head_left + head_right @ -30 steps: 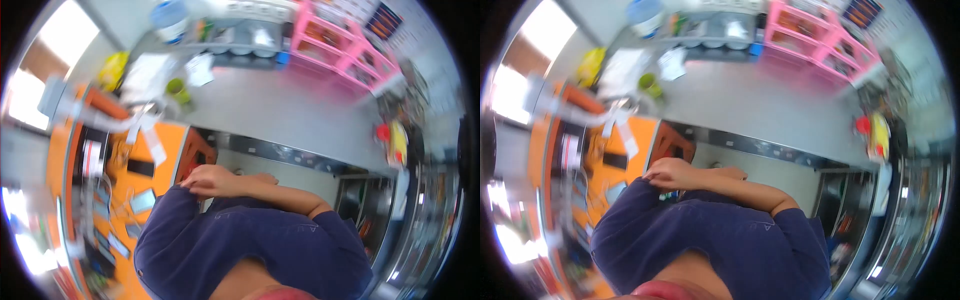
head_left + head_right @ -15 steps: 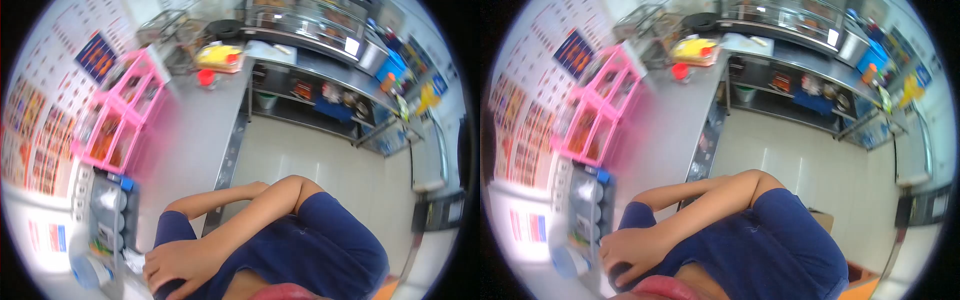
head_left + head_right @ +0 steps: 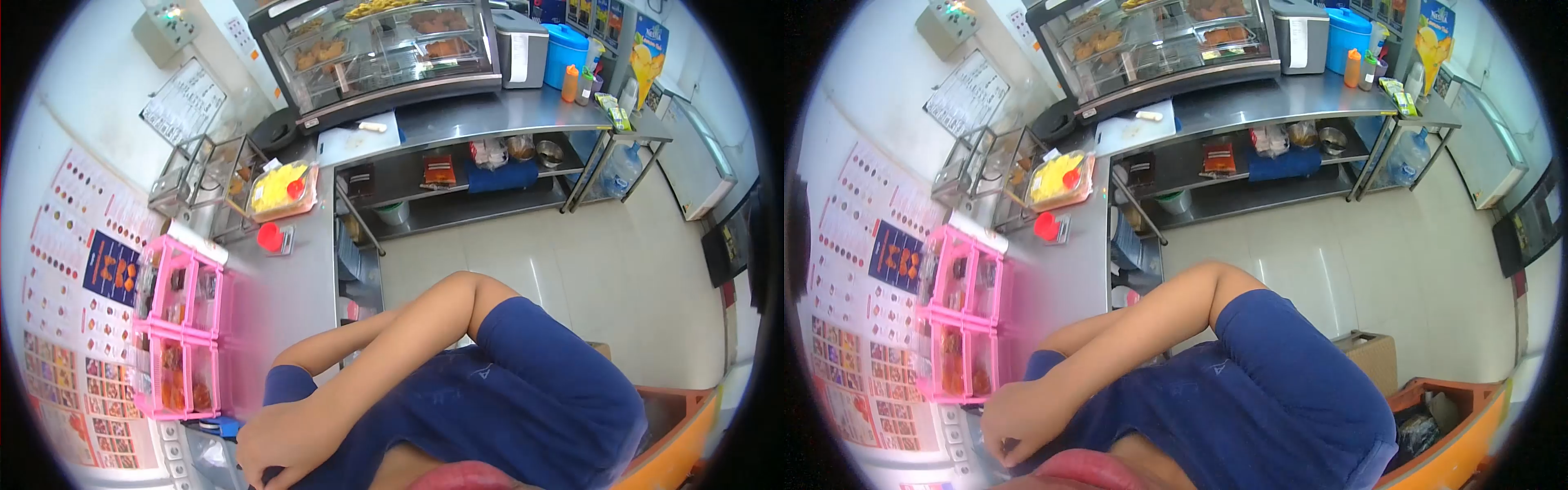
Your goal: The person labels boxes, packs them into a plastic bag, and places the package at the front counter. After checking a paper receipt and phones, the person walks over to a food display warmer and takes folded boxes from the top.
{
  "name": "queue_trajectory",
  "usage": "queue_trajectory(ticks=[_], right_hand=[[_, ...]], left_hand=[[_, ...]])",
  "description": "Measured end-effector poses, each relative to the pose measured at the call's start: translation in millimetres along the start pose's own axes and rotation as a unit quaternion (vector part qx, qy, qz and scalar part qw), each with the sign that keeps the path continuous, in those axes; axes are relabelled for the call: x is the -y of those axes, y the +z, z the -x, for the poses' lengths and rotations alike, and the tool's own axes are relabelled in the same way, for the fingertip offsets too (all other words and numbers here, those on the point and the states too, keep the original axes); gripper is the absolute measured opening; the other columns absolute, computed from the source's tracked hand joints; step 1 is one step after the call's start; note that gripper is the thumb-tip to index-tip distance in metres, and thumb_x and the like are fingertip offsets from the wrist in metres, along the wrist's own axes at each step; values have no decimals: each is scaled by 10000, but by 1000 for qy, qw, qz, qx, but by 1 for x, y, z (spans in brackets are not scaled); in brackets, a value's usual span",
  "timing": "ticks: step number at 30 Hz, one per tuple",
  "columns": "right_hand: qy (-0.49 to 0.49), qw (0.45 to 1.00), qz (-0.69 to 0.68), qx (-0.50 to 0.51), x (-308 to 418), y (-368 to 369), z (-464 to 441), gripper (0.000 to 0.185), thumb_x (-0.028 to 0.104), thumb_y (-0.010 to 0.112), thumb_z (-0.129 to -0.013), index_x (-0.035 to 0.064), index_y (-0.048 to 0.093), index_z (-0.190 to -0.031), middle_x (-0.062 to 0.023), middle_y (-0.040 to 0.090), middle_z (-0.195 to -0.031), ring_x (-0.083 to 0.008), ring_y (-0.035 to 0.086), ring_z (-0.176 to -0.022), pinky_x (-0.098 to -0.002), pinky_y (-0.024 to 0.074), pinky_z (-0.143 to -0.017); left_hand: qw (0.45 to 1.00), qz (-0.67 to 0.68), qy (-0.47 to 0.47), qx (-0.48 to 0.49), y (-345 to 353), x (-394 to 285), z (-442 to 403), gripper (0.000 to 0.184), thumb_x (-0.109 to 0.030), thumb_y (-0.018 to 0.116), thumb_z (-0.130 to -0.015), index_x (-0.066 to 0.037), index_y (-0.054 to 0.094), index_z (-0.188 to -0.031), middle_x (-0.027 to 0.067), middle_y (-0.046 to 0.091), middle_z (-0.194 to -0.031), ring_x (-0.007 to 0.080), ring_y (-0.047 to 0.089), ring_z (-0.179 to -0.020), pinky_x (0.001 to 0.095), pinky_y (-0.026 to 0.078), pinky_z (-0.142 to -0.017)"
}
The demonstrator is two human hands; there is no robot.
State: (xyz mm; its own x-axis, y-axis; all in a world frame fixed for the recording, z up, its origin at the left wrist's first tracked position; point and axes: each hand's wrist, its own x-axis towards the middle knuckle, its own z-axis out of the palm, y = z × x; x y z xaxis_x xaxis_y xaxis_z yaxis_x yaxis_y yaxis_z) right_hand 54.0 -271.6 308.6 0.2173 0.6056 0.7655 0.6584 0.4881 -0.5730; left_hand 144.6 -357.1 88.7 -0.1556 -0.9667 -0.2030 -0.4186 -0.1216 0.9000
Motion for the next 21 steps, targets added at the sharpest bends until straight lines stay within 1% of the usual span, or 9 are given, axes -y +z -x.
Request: queue_trajectory(ticks=[3,6,9,12,15,18,21], right_hand=[[41,999,-14,26,2,-53,16,246,307,667,-719,63,660,-692,-91,643,-687,-274,612,-641,-397,459,-572],[25,982,153,-112,-12,-92,32,264,295,702,-681,34,668,-707,-114,642,-682,-266,619,-641,-383,468,-569],[134,990,41,12,-21,-154,45,221,224,718,-662,12,655,-683,-135,638,-671,-263,622,-632,-376,469,-549],[212,968,-66,116,-35,-215,51,220,190,690,-748,5,601,-826,-132,556,-865,-277,556,-823,-363,455,-706],[220,968,-80,86,-51,-266,58,187,153,685,-743,6,580,-791,-127,555,-840,-266,561,-798,-364,454,-700],[206,975,-39,71,-78,-308,62,184,149,667,-753,9,551,-777,-123,544,-824,-272,554,-810,-369,449,-710],[279,957,72,44,-90,-353,51,181,144,652,-757,11,533,-785,-125,534,-827,-280,541,-812,-371,439,-718]], left_hand=[[1000,-4,-4,-1,-38,8,-30,337,-269,595,-847,-22,575,-1074,158,612,-1016,283,582,-939,390,442,-815],[1000,-6,-3,-4,-78,15,-57,338,-270,594,-847,-24,574,-1078,159,613,-1021,285,582,-943,390,442,-816],[1000,-4,0,-12,-119,29,-79,340,-271,593,-847,-26,574,-1082,159,613,-1026,286,583,-947,389,442,-818],[1000,-1,6,-14,-162,46,-99,342,-272,592,-847,-27,573,-1086,160,613,-1031,287,583,-951,389,442,-819],[1000,-4,14,-10,-209,69,-118,344,-272,591,-848,-29,573,-1090,160,613,-1036,289,583,-955,389,443,-820],[1000,-6,27,-4,-259,89,-132,346,-273,590,-848,-31,572,-1094,161,613,-1041,290,583,-959,389,443,-821],[999,-13,37,4,-316,98,-142,348,-274,589,-848,-33,572,-1098,161,614,-1045,291,584,-963,389,443,-822]])
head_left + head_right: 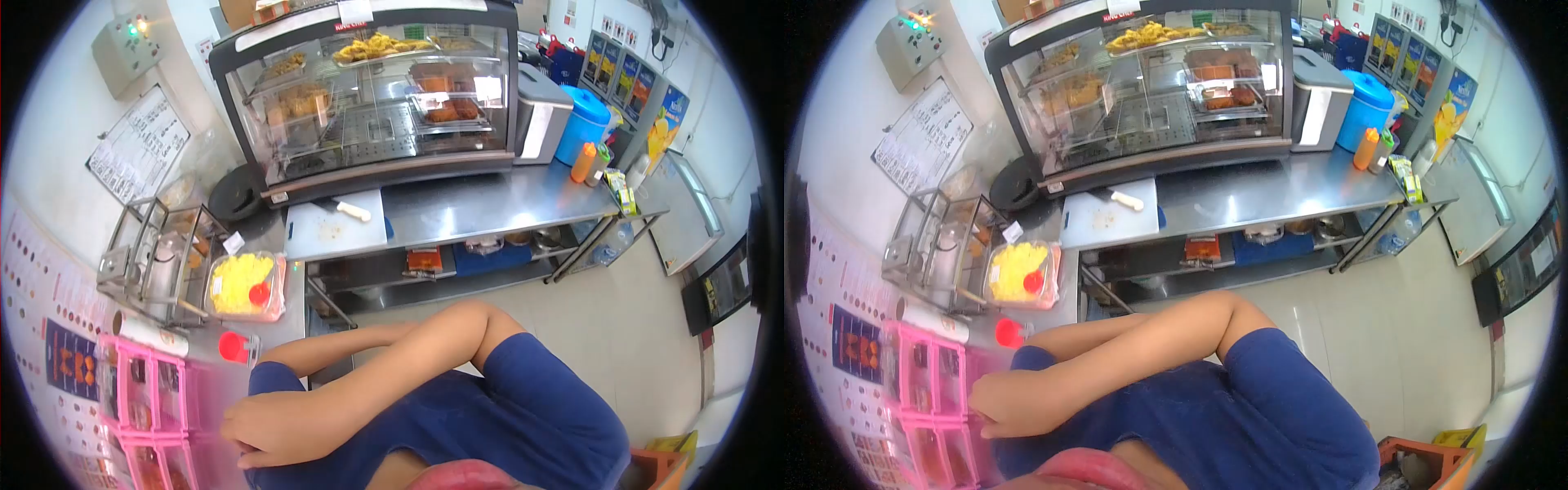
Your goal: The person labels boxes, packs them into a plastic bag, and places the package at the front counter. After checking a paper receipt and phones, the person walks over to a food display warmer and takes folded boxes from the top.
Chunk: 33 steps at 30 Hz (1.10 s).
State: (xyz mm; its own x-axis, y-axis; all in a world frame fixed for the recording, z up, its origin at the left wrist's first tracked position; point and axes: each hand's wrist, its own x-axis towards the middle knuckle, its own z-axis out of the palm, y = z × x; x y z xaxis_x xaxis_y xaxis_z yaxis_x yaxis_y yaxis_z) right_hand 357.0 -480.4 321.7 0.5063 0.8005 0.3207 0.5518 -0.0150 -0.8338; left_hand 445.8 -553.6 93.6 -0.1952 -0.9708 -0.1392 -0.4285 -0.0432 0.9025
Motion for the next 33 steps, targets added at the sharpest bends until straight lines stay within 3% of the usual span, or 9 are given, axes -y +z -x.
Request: queue_trajectory(ticks=[9,12,15,21,24,27,28,31,33], right_hand=[[-12,998,-50,37,-64,-135,-26,212,144,659,-763,19,492,-798,-133,520,-848,-298,529,-801,-375,418,-695],[12,999,27,-18,-77,-160,-25,207,125,668,-749,27,490,-787,-127,528,-847,-295,536,-792,-366,418,-679],[10,999,-3,37,-92,-185,-28,200,110,672,-745,29,494,-784,-123,534,-834,-295,541,-787,-365,421,-674],[-49,993,-37,104,-104,-228,-20,185,95,664,-752,24,496,-777,-129,544,-813,-283,549,-772,-376,428,-657],[-129,990,-56,30,-106,-238,-12,164,97,630,-785,26,494,-730,-120,552,-772,-271,554,-713,-372,428,-612],[-111,981,-132,87,-88,-259,4,118,83,630,-716,-6,559,-747,-156,583,-701,-297,590,-697,-371,453,-620],[-155,978,-98,99,-94,-256,2,145,97,625,-696,-12,560,-765,-170,578,-703,-318,589,-694,-380,452,-613],[-119,987,-46,99,-93,-283,36,188,116,639,-652,-4,557,-770,-175,574,-699,-335,584,-684,-397,448,-595],[-180,983,-8,34,-110,-277,38,211,142,643,-636,10,559,-779,-165,579,-707,-333,585,-683,-404,449,-591]], left_hand=[[999,-12,33,27,-137,31,-37,354,-276,586,-849,-38,570,-1111,162,614,-1060,295,585,-976,389,443,-826],[999,-12,37,33,-165,38,-49,356,-277,585,-849,-39,570,-1115,163,615,-1065,296,585,-980,388,444,-827],[999,-10,37,28,-187,45,-58,358,-277,584,-850,-41,569,-1119,163,615,-1070,298,585,-984,388,444,-828],[1000,-8,13,0,-229,51,-70,363,-279,582,-850,-45,568,-1127,164,615,-1080,300,586,-992,388,444,-831],[1000,-12,-2,-18,-251,46,-81,365,-279,581,-850,-46,568,-1131,165,615,-1085,302,586,-996,388,444,-832],[999,-18,-14,-32,-276,41,-94,367,-280,580,-851,-48,567,-1135,165,616,-1090,303,586,-1000,388,444,-833],[999,-20,-17,-37,-284,40,-100,368,-280,579,-851,-49,567,-1136,165,616,-1091,303,586,-1002,388,445,-834],[998,-24,-16,-49,-306,35,-124,370,-281,578,-851,-50,566,-1140,166,616,-1096,305,587,-1006,388,445,-835],[998,-28,-13,-53,-318,34,-140,372,-282,578,-851,-51,566,-1143,166,616,-1100,306,587,-1009,387,445,-836]])
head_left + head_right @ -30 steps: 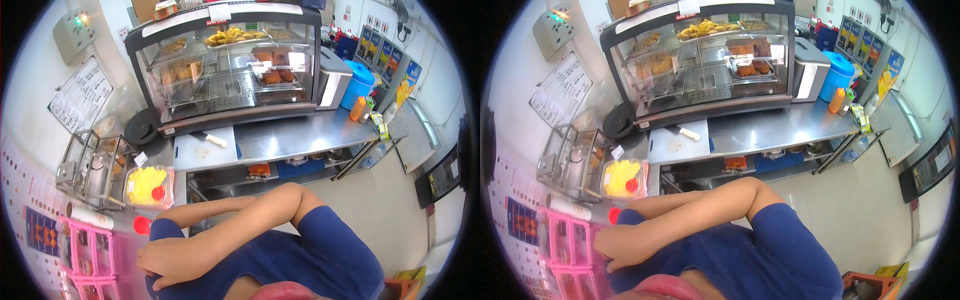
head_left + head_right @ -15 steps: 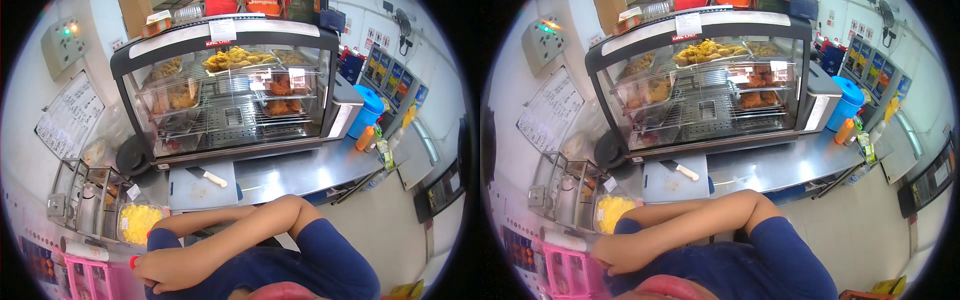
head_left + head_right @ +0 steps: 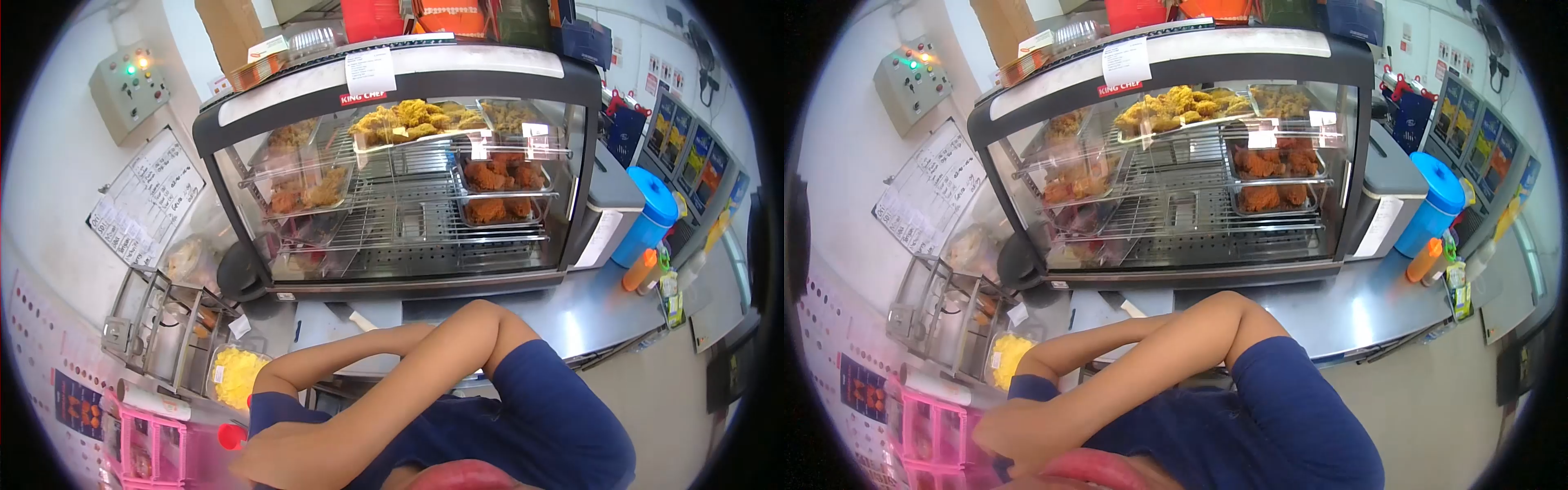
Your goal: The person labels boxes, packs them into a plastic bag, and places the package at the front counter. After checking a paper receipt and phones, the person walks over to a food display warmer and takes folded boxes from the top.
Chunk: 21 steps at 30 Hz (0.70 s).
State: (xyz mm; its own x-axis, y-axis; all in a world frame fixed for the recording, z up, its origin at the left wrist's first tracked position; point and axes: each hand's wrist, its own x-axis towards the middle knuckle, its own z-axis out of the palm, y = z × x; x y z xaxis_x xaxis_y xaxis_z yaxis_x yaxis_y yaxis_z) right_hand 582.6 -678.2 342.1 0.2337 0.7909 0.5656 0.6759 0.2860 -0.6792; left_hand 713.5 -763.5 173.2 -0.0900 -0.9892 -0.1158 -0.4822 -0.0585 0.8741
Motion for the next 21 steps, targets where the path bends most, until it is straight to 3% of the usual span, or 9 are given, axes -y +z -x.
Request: queue_trajectory(ticks=[4,7,8,9,10,13,16,19,21], right_hand=[[-81,994,69,-26,-12,14,-2,188,154,639,-634,44,567,-768,-132,596,-735,-299,597,-691,-388,459,-590],[-238,942,224,-77,-13,17,13,131,147,628,-666,78,572,-762,-104,585,-719,-267,578,-651,-368,450,-570],[-320,945,11,-60,-29,32,21,152,188,583,-756,55,591,-828,-137,586,-760,-282,580,-692,-395,448,-607],[-383,900,-203,-39,-61,60,35,215,229,538,-845,32,611,-894,-169,588,-800,-296,583,-733,-422,447,-643],[-423,810,-406,-18,-78,73,46,296,270,493,-935,9,630,-960,-202,591,-841,-311,585,-773,-450,445,-680],[-215,956,-199,18,-48,33,61,220,233,554,-861,38,629,-930,-148,606,-814,-272,580,-726,-398,448,-628],[1,998,35,55,-13,-11,70,172,195,615,-787,66,627,-899,-94,622,-787,-233,576,-678,-347,451,-576],[-299,938,-176,3,-8,-19,78,289,243,476,-943,-3,625,-926,-188,595,-835,-303,588,-779,-420,447,-677],[-341,890,-302,-5,-36,-2,79,296,273,488,-939,10,624,-931,-187,608,-888,-291,598,-810,-423,451,-695]], left_hand=[[1000,-7,2,-3,-16,-8,-34,375,-283,576,-851,-54,565,-1148,167,616,-1106,307,587,-1014,387,445,-837],[1000,-20,5,-7,-22,-10,-58,377,-283,575,-852,-55,565,-1152,167,617,-1111,309,588,-1018,387,445,-839],[999,-37,8,-10,-23,-4,-65,378,-284,575,-852,-56,565,-1153,167,617,-1113,309,588,-1020,387,445,-839],[998,-67,14,-9,-23,10,-75,357,-280,574,-852,-54,567,-1130,153,622,-1076,299,591,-986,380,450,-828],[995,-98,20,-9,-23,24,-85,337,-276,572,-853,-53,569,-1106,139,628,-1039,288,594,-952,373,454,-818],[991,-131,34,13,-38,16,-100,345,-242,572,-852,-12,563,-1109,146,617,-1034,271,587,-947,375,442,-842],[987,-147,58,17,-63,-12,-107,284,-226,551,-879,-16,568,-1069,117,612,-994,248,582,-879,359,456,-817],[981,-176,84,-9,-79,-37,-110,247,-249,547,-896,-49,574,-1037,79,609,-980,219,583,-849,342,465,-788],[972,-183,134,-63,-89,-58,-114,246,-255,549,-899,-54,577,-1037,77,610,-979,217,585,-856,344,465,-791]])
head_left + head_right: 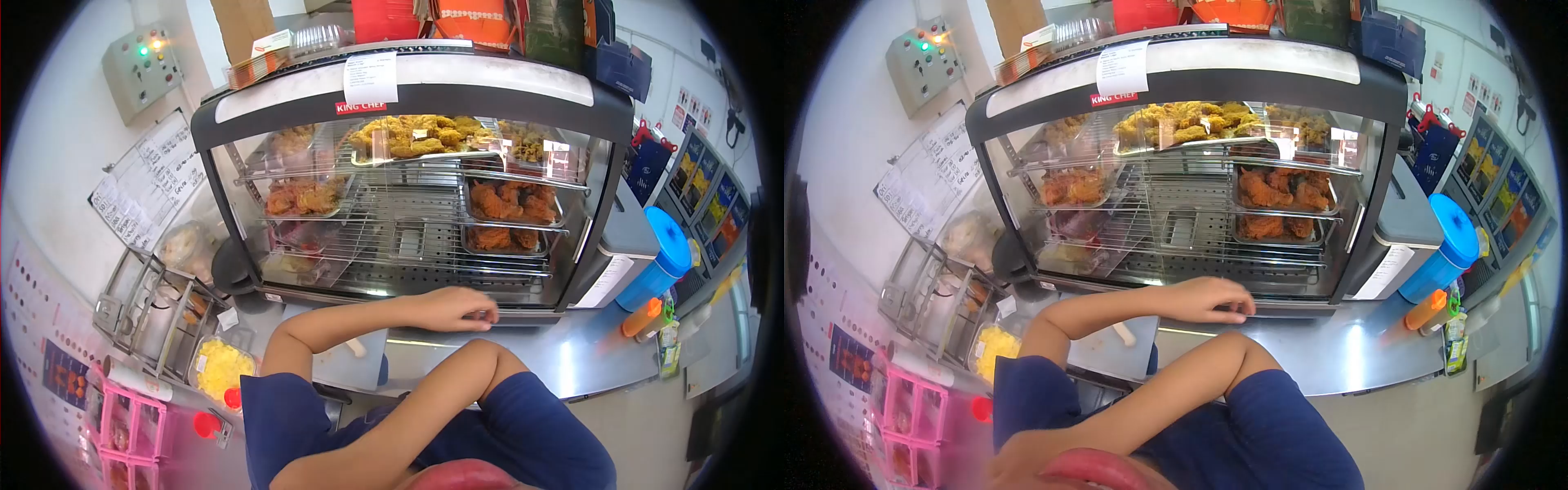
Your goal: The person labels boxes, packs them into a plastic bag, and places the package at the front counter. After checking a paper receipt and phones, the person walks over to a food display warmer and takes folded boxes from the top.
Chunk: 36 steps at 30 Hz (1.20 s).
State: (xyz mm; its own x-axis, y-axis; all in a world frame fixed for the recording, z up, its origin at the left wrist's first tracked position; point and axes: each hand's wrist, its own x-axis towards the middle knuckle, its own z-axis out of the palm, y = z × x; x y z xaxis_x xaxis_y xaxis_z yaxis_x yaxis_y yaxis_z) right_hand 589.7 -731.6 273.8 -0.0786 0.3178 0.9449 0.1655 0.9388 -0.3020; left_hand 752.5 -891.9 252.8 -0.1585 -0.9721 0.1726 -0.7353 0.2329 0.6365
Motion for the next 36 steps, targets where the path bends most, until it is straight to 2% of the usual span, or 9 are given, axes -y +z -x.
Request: queue_trajectory(ticks=[1,4,7,12,15,21,25,31,36], right_hand=[[-25,998,-61,-19,-2,-5,-3,301,288,494,-937,16,624,-933,-186,614,-914,-285,602,-825,-425,452,-704],[408,909,25,75,61,-40,-17,251,332,513,-934,126,613,-1039,-201,571,-1076,-305,594,-869,-471,440,-740],[191,941,278,9,89,-59,-4,181,201,621,-787,36,620,-863,-114,630,-820,-254,595,-723,-357,458,-583],[349,876,320,-89,88,-85,66,169,169,597,-789,19,597,-866,-130,597,-805,-286,586,-728,-377,460,-586],[408,831,363,-102,84,-94,101,175,163,592,-795,17,600,-890,-129,595,-810,-284,586,-730,-372,463,-591],[473,758,444,-72,77,-113,165,194,151,583,-805,11,607,-938,-125,592,-820,-280,585,-733,-363,471,-600],[487,727,482,-41,74,-127,198,210,142,577,-813,7,611,-970,-123,590,-826,-278,585,-736,-358,476,-607],[469,692,548,37,82,-163,212,239,130,567,-823,2,618,-1019,-119,586,-836,-274,585,-740,-349,484,-616],[465,565,670,122,126,-205,103,285,121,583,-770,92,609,-1052,-65,557,-832,-236,595,-759,-358,510,-603]], left_hand=[[999,-6,23,-32,-9,-12,-6,246,-258,551,-900,-56,579,-1037,76,611,-979,215,586,-860,344,464,-792],[977,16,189,-100,-31,-70,-25,242,-249,563,-888,-60,583,-1038,66,610,-989,229,591,-898,354,466,-793],[911,66,396,-90,-21,-135,-35,254,-240,583,-868,-79,583,-1064,55,598,-1031,260,574,-968,377,460,-804],[851,104,506,-91,19,-186,-27,204,-181,565,-876,-19,652,-965,146,618,-983,265,587,-903,379,478,-746],[855,207,474,-40,33,-181,-33,288,-321,586,-866,-48,621,-950,144,575,-986,310,548,-921,405,453,-777],[887,200,400,-116,50,-183,-23,275,-316,638,-827,-56,622,-915,127,575,-910,313,554,-870,394,440,-764],[873,228,431,-17,55,-179,-28,372,-423,674,-759,-91,626,-919,122,576,-914,298,553,-879,382,438,-770],[845,223,485,-30,30,-177,12,316,-303,639,-814,-79,597,-1033,94,571,-1050,274,540,-987,386,428,-832],[883,202,411,-99,5,-154,39,302,-203,609,-860,-68,572,-1128,70,567,-1164,254,530,-1078,390,419,-884]])
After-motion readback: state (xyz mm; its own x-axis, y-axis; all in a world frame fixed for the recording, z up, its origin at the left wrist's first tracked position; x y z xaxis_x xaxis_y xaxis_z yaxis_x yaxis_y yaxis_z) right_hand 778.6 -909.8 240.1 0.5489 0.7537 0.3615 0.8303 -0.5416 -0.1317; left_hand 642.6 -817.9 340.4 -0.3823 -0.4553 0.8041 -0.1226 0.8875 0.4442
